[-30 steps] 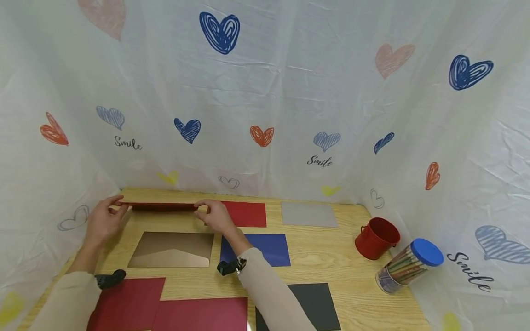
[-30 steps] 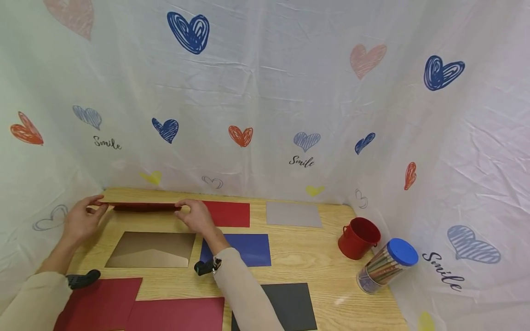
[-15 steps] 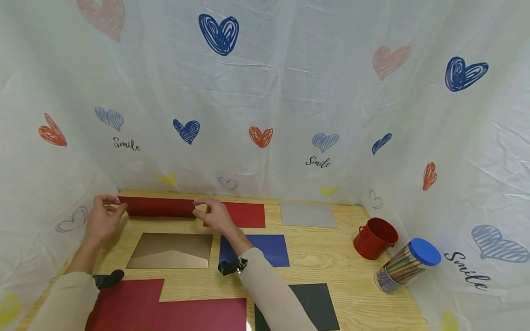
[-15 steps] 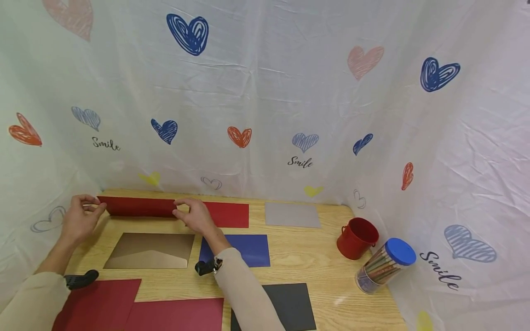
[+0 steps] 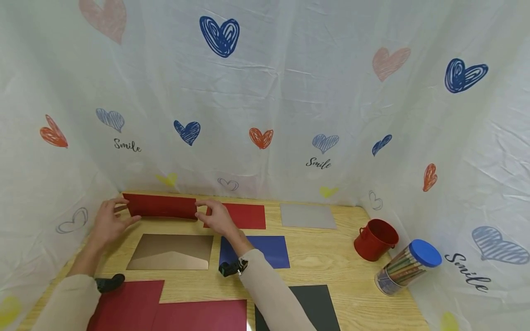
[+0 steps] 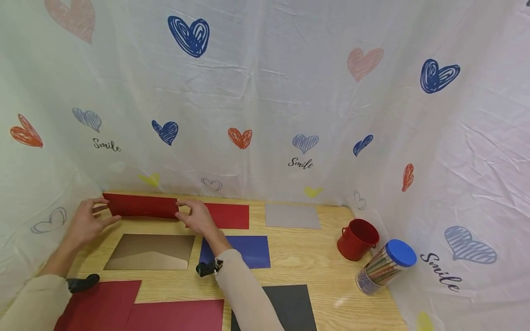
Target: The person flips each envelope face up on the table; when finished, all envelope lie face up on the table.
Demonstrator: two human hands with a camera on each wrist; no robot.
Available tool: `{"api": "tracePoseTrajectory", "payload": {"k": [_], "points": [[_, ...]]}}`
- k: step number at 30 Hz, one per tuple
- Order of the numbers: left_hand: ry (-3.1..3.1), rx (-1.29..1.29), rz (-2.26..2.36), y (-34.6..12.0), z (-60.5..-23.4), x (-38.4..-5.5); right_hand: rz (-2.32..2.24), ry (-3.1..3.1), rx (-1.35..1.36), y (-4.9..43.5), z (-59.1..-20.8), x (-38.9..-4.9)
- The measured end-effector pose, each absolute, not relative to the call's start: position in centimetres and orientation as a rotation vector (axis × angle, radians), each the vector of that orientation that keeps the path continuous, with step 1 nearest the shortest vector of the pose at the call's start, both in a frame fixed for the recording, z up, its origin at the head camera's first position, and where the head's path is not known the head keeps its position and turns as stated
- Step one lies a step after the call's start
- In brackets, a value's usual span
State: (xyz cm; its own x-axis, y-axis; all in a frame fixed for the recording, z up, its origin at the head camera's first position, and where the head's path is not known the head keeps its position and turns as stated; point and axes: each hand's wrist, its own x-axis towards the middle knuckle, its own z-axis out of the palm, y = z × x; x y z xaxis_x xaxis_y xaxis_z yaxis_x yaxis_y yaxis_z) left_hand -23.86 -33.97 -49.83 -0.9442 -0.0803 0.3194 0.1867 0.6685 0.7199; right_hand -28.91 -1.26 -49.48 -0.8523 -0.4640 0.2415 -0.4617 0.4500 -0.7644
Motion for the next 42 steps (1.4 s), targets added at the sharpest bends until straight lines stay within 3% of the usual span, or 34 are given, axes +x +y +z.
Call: {"api": "tracePoseTrajectory", "payload": {"k": [16,42], "points": [[-2.605,-0.199,-0.981,-33.5,-51.6,-23.7,-0.549,3.029,-0.952,-2.0,-50.7,-28.7],[-2.824,-0.154,-0.758,-34.4,-51.9,-23.1,-0.197,3.092,-0.87,-2.8,-52.4,-28.1]]}}
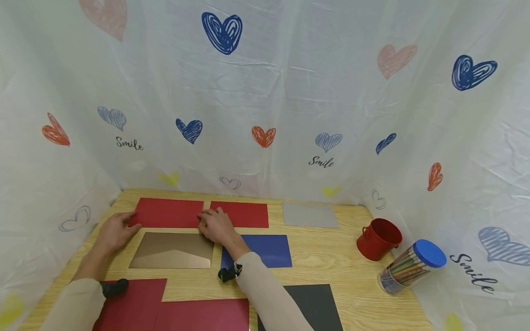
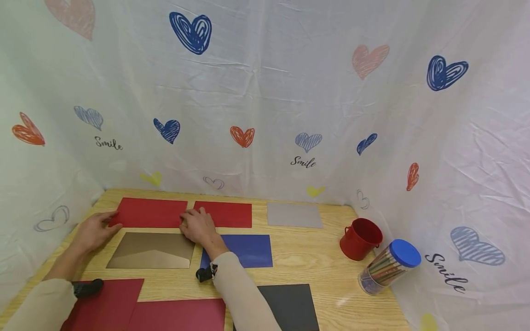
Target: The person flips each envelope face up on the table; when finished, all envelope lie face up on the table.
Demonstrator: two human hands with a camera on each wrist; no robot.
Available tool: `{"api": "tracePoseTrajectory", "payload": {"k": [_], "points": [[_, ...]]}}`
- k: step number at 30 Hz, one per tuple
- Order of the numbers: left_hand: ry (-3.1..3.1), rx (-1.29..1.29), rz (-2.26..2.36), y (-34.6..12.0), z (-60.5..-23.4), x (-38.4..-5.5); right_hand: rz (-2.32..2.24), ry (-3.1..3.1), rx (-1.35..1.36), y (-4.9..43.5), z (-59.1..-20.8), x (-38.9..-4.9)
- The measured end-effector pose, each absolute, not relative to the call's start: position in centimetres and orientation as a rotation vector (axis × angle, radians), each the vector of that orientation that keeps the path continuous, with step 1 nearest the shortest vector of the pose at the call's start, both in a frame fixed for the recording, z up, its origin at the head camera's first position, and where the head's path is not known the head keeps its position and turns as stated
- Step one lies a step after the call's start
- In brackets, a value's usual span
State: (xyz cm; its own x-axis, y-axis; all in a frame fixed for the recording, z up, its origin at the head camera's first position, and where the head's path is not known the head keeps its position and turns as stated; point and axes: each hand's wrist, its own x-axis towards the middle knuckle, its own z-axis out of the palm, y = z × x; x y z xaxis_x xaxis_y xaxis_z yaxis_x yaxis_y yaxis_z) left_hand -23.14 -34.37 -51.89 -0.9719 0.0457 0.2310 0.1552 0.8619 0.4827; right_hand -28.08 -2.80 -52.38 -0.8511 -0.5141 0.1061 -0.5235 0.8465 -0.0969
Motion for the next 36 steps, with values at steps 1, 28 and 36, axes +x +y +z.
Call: {"api": "tracePoseTrajectory", "payload": {"k": [1,28,36], "points": [[-2.828,-0.163,-0.746,-34.3,-51.9,-23.2,0.175,-2.946,0.831,-2.7,-52.4,-28.1],[-2.787,-0.227,-0.841,-33.2,-51.8,-23.5,0.307,-2.928,0.843,-1.0,-50.3,-28.4],[-2.781,-0.288,-0.75,-30.4,-48.9,-24.2,0.425,-2.864,0.856,1.8,-48.4,-28.0]]}}
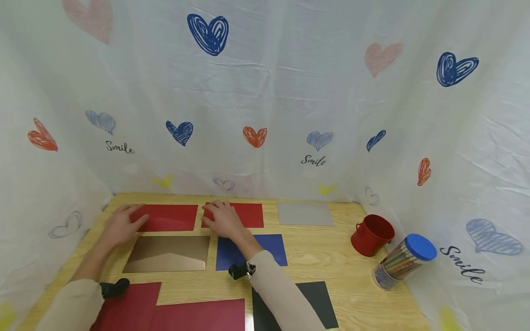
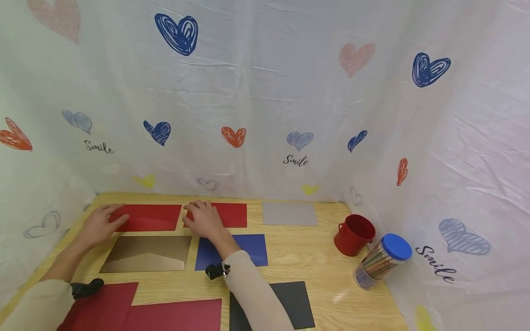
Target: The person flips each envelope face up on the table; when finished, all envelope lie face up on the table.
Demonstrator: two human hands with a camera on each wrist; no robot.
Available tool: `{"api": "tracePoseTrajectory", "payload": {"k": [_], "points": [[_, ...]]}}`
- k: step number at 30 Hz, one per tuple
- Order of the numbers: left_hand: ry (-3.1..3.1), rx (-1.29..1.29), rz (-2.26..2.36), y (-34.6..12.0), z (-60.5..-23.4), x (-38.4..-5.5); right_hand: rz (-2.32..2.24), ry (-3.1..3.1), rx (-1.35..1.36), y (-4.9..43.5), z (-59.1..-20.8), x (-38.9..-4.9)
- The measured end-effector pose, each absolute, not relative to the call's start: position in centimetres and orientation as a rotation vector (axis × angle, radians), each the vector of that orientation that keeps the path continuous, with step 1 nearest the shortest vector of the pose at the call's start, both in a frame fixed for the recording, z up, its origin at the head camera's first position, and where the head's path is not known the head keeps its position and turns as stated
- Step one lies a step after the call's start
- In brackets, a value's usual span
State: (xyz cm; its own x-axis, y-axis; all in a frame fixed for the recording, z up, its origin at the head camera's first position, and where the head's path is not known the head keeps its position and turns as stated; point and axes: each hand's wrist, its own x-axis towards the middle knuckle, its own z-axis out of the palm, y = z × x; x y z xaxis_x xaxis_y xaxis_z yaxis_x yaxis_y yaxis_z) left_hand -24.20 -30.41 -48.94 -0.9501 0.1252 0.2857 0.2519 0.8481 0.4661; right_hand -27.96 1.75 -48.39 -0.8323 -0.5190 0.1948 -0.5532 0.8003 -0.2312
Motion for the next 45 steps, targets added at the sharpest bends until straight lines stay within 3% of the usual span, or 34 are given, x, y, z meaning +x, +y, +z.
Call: {"api": "tracePoseTrajectory", "payload": {"k": [15,29,45], "points": [[-2.718,-0.583,-0.837,-20.2,-48.1,-27.2,0.545,-2.786,0.683,10.6,-47.1,-27.3],[-2.733,-0.657,-0.941,-16.0,-49.3,-27.5,0.655,-2.841,0.559,15.2,-48.9,-27.0],[-2.848,-0.805,-0.745,-4.9,-50.7,-28.7,0.856,-2.822,0.073,29.7,-51.5,-25.1]]}}
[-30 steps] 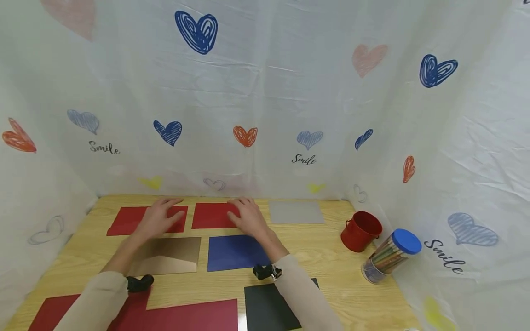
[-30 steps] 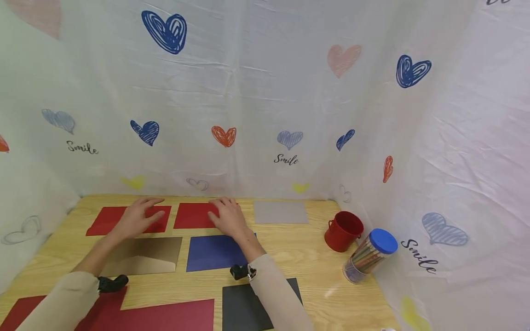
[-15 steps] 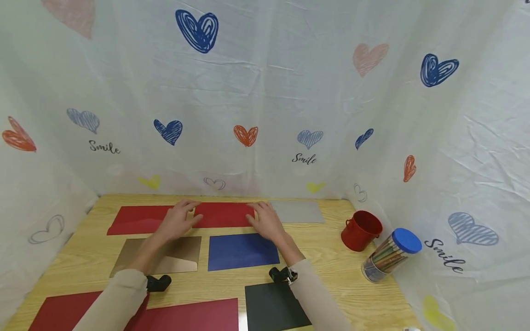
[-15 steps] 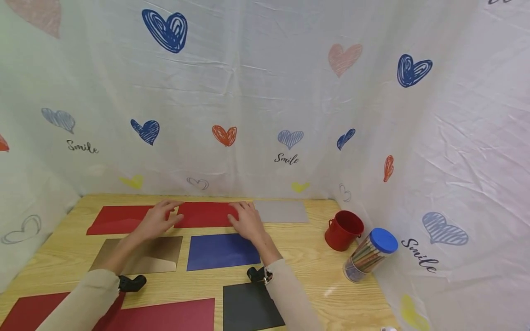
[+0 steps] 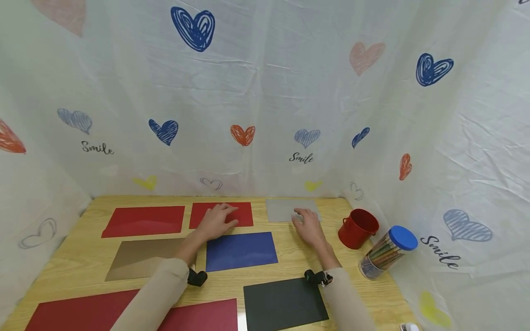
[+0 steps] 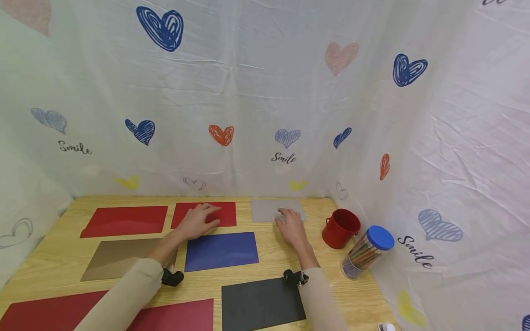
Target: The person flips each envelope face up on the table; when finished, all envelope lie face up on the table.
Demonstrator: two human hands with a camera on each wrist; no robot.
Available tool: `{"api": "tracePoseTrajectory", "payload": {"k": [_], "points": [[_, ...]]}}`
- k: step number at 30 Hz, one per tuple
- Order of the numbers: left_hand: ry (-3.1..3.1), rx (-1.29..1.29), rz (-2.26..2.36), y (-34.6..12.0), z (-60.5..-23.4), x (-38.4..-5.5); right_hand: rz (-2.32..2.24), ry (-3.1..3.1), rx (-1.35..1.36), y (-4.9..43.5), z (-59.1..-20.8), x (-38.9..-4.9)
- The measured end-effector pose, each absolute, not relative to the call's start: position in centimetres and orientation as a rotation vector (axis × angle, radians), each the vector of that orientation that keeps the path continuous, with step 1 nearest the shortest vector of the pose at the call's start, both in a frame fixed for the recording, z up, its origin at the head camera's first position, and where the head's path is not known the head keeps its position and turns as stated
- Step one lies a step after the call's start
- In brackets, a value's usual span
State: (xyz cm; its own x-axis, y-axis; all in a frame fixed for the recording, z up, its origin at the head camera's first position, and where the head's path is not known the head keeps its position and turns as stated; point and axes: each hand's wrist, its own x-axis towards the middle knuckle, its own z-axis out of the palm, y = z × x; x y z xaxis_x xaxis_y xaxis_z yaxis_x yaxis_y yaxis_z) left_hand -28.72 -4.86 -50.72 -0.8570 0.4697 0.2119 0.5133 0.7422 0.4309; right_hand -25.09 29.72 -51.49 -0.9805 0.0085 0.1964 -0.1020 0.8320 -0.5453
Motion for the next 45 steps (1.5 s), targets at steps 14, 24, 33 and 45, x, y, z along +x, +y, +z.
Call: {"api": "tracePoseTrajectory", "payload": {"k": [14,24,33,45], "points": [[-2.916,-0.77,-0.79,4.0,-50.5,-28.0,0.927,-2.804,-0.252,36.5,-52.7,-24.7],[-3.014,-0.791,-0.872,6.2,-50.3,-27.1,0.877,-2.845,-0.255,37.2,-53.3,-24.8],[-3.016,-0.772,-0.869,5.8,-51.3,-26.9,0.833,-2.832,-0.191,36.5,-53.2,-24.5],[-3.016,-0.778,-0.879,5.8,-51.2,-26.9,0.856,-2.826,-0.138,35.8,-53.0,-24.5]]}}
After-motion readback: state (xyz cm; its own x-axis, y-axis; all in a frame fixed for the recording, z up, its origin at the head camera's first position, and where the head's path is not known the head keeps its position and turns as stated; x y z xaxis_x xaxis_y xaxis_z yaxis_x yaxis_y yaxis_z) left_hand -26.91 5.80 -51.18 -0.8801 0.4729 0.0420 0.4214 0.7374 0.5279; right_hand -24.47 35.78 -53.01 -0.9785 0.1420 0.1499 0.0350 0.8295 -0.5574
